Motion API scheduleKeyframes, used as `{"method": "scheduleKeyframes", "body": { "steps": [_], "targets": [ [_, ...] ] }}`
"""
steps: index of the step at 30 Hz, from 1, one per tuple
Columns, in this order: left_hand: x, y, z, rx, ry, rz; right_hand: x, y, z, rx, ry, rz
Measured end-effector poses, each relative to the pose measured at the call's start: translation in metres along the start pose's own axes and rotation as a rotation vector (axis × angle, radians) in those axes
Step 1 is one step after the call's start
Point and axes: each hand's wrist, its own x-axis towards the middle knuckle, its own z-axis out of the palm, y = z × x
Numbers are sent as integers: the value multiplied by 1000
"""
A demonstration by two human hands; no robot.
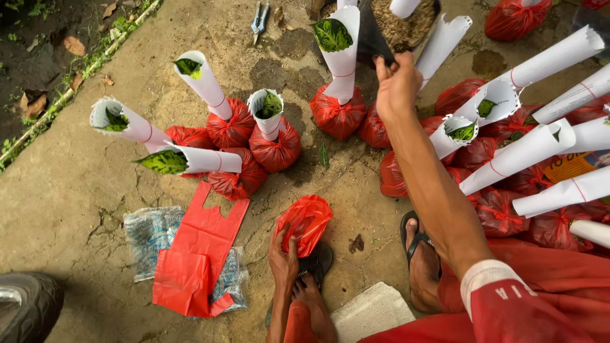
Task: The person wraps potted plants in red plastic bags and secures them with rubber bands. They handle each plant individually, placing it into a bag, adjusting the bag around the pot, and tying the top closed.
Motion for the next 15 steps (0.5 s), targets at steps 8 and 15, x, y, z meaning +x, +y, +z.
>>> {"method": "scheduleKeyframes", "body": {
  "steps": [8,15],
  "targets": [
    [19,-3,17,-19,19,200,-196,-132,26,-156,-206,225],
    [44,15,15,24,-145,179,-253,-120,-49,-360,-192,578]
  ]
}}
